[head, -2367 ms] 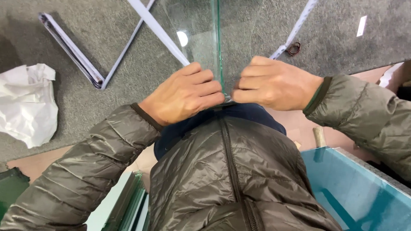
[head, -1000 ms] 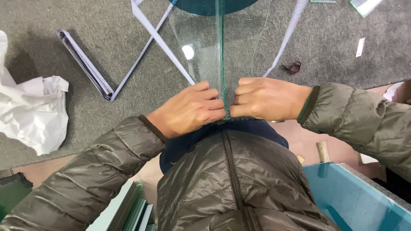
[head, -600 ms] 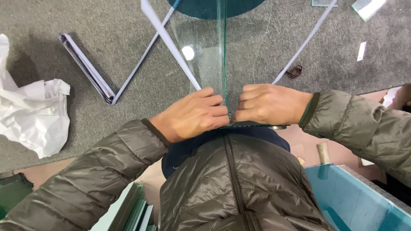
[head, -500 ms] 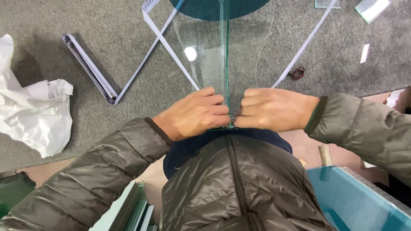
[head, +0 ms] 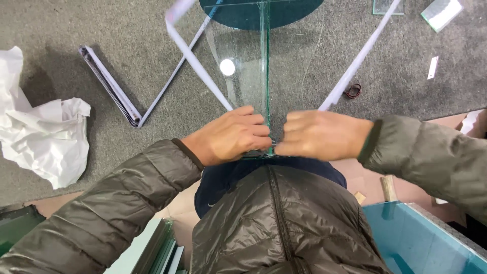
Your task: Measuring the dimensions of a glass trophy or stand using a flexible measuring tape on a workshop table.
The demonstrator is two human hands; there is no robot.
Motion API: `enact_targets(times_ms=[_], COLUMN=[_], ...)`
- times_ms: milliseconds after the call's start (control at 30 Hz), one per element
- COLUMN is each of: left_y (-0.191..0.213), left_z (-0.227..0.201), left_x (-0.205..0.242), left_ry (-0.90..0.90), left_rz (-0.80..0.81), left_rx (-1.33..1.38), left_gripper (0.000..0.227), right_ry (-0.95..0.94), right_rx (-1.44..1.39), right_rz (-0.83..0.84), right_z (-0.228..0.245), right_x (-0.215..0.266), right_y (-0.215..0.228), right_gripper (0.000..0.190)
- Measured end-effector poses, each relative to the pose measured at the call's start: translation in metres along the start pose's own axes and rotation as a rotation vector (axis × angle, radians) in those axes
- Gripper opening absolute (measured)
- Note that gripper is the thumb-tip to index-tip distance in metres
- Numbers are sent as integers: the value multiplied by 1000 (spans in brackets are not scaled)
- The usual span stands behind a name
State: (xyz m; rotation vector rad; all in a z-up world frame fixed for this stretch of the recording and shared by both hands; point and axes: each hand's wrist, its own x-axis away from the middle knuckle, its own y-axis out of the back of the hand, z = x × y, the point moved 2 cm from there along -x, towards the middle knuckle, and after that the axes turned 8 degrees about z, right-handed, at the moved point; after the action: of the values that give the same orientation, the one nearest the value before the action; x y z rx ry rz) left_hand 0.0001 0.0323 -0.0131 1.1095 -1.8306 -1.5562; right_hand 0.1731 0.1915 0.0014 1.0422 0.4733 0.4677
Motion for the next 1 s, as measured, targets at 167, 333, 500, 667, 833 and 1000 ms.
enact_targets(times_ms=[167, 333, 500, 667, 833, 1000], left_y=[-4, 9, 11, 10, 23, 13], left_z=[9, -1, -6, -8, -23, -24], left_x=[-1, -4, -4, 0, 19, 30], left_ry=[0, -4, -19, 42, 311, 944], left_rz=[73, 83, 51, -15, -66, -404], left_rx=[143, 14, -76, -71, 186, 607], left_gripper=[27, 25, 30, 33, 13, 33], right_ry=[-16, -27, -74, -127, -800, -1469], right_rx=[89, -87, -183, -49, 54, 203], right_rz=[64, 3, 11, -175, -329, 212], right_z=[5, -11, -16, -2, 28, 33], right_x=[-1, 7, 6, 8, 50, 80], right_y=[-3, -13, -17, -8, 7, -17], right_gripper=[35, 26, 18, 23, 25, 84])
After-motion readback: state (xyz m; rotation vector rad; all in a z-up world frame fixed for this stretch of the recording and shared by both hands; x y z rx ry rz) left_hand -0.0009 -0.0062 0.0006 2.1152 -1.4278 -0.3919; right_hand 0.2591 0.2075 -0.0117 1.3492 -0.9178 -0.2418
